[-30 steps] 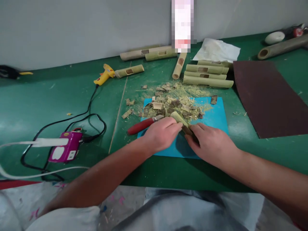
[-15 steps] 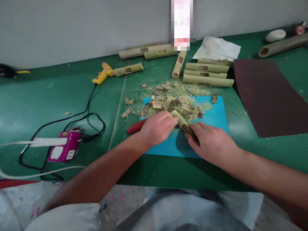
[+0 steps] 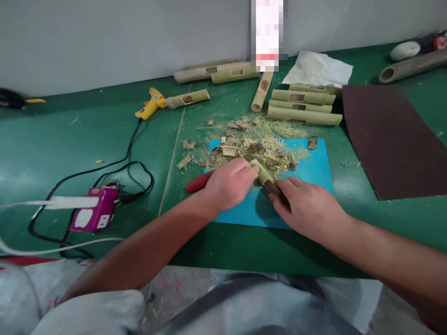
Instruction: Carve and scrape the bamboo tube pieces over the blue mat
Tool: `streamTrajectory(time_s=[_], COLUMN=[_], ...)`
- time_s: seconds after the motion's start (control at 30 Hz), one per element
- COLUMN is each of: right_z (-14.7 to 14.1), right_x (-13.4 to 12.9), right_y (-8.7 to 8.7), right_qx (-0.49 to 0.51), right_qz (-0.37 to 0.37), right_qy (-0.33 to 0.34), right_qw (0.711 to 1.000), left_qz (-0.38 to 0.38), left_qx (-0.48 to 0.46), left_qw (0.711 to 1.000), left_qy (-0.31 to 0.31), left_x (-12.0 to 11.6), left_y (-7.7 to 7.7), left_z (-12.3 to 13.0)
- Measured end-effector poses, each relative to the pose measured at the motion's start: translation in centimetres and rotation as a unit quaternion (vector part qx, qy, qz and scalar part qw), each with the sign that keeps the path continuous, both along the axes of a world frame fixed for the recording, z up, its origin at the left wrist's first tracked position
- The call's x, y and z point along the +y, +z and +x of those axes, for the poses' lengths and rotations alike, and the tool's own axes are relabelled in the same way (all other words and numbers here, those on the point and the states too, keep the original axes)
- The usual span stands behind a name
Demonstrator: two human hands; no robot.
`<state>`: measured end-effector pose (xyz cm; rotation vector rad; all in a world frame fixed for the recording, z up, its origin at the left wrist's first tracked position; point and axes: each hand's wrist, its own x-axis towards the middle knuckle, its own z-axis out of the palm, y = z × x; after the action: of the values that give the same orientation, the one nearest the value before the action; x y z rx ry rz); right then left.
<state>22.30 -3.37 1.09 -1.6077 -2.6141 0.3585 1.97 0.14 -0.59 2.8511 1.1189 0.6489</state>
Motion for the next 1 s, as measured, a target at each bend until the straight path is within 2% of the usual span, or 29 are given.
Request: streamTrajectory(time_s=[0.07, 0.2, 0.5, 0.63, 1.0], right_z=[0.05, 0.13, 0.05, 0.01, 0.03], right_x=[-0.03, -0.02, 0.0, 0.02, -0.05], right_y=[-0.09, -0.14, -0.08, -0.07, 0.03], right_qx=[0.004, 0.011, -0.001, -0.001, -0.004], right_qz=[0.006, 0.016, -0.003, -0.001, 0.0], right_qy=[0.004, 0.004, 0.002, -0.004, -0.002], right_qw=[1.0, 1.0, 1.0, 1.0, 1.0], left_qz=[-0.009, -0.008, -0.022, -0.025, -0.013], left_qx=[0.005, -0.001, -0.016, -0.018, -0.028], left_qw=[1.0, 1.0, 0.999, 1.0, 1.0], left_qy=[-0.011, 0.011, -0.023, 0.002, -0.004], left_x=[0.04, 0.15, 0.56, 0.5, 0.73], left_y=[-0.07, -0.15, -0.07, -0.14, -0.54], left_z=[-0.12, -0.43, -0.45, -0.51, -0.64])
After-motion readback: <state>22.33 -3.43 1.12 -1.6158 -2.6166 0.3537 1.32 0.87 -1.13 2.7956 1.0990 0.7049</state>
